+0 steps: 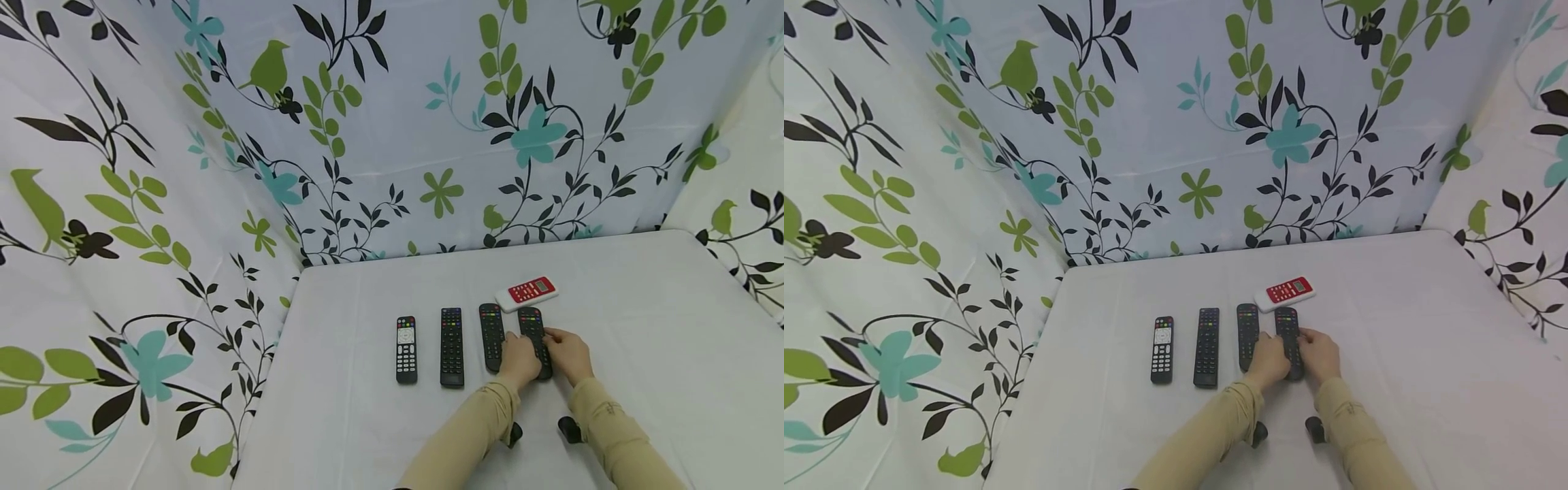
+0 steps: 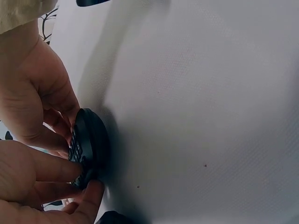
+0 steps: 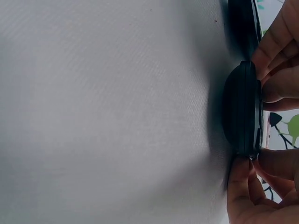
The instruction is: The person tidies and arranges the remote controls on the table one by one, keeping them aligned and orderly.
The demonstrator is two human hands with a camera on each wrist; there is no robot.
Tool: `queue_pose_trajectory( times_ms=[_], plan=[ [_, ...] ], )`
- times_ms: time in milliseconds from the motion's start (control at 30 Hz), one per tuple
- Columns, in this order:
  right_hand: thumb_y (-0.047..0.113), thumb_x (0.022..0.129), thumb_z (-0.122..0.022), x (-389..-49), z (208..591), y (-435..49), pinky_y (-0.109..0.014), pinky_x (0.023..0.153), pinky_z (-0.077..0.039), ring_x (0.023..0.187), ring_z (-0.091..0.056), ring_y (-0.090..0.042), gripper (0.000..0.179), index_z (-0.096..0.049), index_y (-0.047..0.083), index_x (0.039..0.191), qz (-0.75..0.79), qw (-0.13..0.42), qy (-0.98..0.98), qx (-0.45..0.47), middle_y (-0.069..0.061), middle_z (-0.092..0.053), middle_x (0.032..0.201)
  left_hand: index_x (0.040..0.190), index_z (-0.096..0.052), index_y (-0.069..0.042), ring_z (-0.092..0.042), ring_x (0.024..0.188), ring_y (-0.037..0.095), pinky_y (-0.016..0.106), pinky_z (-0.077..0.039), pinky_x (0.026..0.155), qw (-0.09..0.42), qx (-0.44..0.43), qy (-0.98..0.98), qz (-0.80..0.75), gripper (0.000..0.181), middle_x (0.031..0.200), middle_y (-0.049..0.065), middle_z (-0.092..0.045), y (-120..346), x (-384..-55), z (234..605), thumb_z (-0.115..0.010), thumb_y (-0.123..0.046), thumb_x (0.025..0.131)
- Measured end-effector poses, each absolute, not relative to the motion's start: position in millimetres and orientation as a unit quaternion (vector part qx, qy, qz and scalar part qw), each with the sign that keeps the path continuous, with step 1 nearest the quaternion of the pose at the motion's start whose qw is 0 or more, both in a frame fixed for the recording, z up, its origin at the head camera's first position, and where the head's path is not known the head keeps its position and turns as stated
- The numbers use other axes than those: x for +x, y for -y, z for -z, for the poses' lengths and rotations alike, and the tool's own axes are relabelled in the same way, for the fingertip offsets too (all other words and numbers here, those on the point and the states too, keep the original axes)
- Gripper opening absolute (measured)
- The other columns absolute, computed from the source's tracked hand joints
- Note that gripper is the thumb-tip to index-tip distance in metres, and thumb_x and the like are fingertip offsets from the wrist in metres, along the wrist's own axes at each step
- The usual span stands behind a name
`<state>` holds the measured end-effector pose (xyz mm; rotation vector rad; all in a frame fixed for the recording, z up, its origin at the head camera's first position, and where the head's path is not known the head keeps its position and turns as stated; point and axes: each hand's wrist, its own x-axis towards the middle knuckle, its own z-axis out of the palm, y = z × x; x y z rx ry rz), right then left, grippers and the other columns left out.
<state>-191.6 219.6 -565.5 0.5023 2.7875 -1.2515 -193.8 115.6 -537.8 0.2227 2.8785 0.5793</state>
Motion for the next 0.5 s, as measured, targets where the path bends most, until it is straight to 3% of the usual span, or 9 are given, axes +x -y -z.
queue_pose_trajectory(
  times_ms=[267, 500],
  plan=[
    [0.017, 0.094, -0.043, -201, 564, -218, -0.047, 0.083, -0.045, 0.100, -0.054, -0.037, 0.041, -0.052, -0.006, 0.127, 0.409, 0.042, -0.897, 0.161, -0.030, -0.055, 0.123, 0.103, -0.066, 0.000, -0.054, 0.084, 0.016, 0.022, -0.046, 0.073, 0.094, 0.070, -0.974, -0.193, 0.032, 0.100, 0.009, -0.054, -114, -200, 538, -0.070, -0.018, 0.076],
    [0.017, 0.093, -0.042, -208, 563, -217, -0.043, 0.076, -0.046, 0.092, -0.055, -0.035, 0.041, -0.053, -0.007, 0.125, 0.405, 0.043, -0.901, 0.147, -0.030, -0.058, 0.118, 0.103, -0.066, 0.002, -0.055, 0.083, 0.017, 0.023, -0.046, 0.073, 0.091, 0.061, -0.972, -0.208, 0.032, 0.100, 0.010, -0.054, -113, -204, 539, -0.070, -0.016, 0.076]
  ],
)
